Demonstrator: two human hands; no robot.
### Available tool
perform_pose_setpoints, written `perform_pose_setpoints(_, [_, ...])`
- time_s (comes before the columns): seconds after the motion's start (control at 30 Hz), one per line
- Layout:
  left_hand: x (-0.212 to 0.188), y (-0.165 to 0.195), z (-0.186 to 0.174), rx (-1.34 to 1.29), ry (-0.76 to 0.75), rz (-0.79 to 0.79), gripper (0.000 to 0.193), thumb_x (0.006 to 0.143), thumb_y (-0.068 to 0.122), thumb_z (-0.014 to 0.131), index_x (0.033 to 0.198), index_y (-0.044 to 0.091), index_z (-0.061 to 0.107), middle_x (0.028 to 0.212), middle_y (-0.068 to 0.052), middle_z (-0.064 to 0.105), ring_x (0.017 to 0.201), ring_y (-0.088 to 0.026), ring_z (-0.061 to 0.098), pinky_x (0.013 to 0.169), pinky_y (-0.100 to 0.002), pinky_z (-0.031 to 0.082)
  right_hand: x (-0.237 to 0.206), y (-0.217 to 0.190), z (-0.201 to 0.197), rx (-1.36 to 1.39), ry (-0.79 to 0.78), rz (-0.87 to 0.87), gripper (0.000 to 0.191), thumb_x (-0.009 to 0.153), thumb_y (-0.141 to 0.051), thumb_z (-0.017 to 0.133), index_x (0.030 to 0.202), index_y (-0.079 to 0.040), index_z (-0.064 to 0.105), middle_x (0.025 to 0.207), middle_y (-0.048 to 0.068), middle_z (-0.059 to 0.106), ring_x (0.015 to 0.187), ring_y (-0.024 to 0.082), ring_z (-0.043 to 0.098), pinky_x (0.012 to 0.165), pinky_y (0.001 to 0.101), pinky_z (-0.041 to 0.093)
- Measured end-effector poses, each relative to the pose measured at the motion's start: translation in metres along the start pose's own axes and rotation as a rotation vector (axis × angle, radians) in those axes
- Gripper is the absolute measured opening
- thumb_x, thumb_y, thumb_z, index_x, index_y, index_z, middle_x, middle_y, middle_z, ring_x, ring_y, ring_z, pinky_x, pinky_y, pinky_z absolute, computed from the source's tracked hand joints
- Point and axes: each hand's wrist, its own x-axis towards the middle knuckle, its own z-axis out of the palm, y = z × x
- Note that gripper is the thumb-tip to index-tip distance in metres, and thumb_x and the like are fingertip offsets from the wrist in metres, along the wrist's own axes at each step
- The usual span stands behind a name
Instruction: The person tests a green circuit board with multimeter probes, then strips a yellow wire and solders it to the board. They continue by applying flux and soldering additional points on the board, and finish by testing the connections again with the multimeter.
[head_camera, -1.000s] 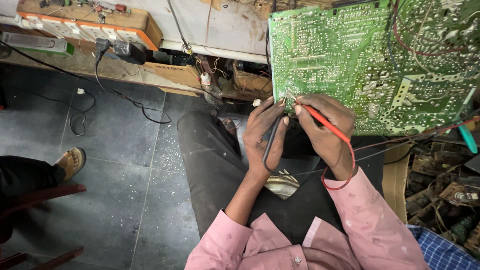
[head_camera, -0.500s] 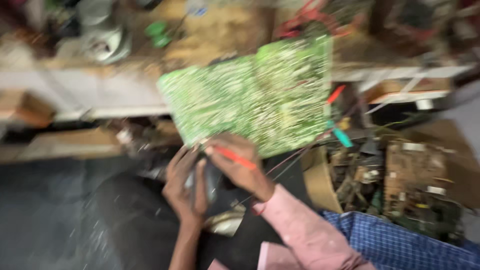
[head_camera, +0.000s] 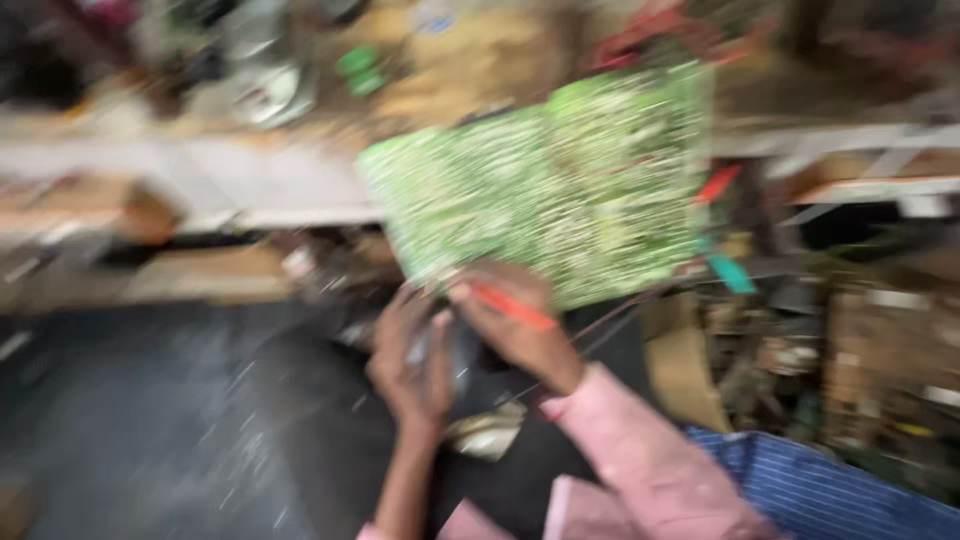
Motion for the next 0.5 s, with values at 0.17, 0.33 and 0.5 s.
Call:
perform_pose_setpoints(0.17, [0.0, -0.007, -0.01, -0.088, -0.01, 0.023, 0.023, 0.096, 0.006, 0.071, 0.118, 0.0, 0.072, 0.122, -0.017, 0.075, 0.133, -0.034, 0.065, 0.115, -0.044, 0.048, 0.007, -0.007, 0.011, 0.06, 0.02, 0.008, 0.012, 0.093, -0.001, 0.074, 0.104, 0.0, 0.073, 0.103, 0.013, 0.076, 0.093, 0.023, 0.076, 0.083, 0.0316, 0.059])
perform_pose_setpoints(0.33, [0.003, -0.005, -0.012, -0.147, -0.027, 0.019, 0.025, 0.094, 0.004, 0.071, 0.118, -0.001, 0.072, 0.123, -0.018, 0.074, 0.136, -0.036, 0.063, 0.116, -0.045, 0.048, 0.007, -0.009, 0.012, 0.064, 0.025, 0.002, 0.013, 0.093, 0.002, 0.074, 0.106, 0.003, 0.072, 0.105, 0.015, 0.076, 0.095, 0.023, 0.076, 0.085, 0.0305, 0.059])
perform_pose_setpoints(0.5, [0.004, -0.007, -0.013, -0.151, -0.03, 0.017, 0.025, 0.095, 0.004, 0.071, 0.119, -0.001, 0.072, 0.123, -0.018, 0.074, 0.137, -0.036, 0.064, 0.116, -0.044, 0.049, 0.008, -0.005, 0.014, 0.064, 0.015, 0.002, 0.013, 0.093, 0.002, 0.074, 0.106, 0.003, 0.073, 0.106, 0.015, 0.076, 0.097, 0.023, 0.076, 0.085, 0.0309, 0.06])
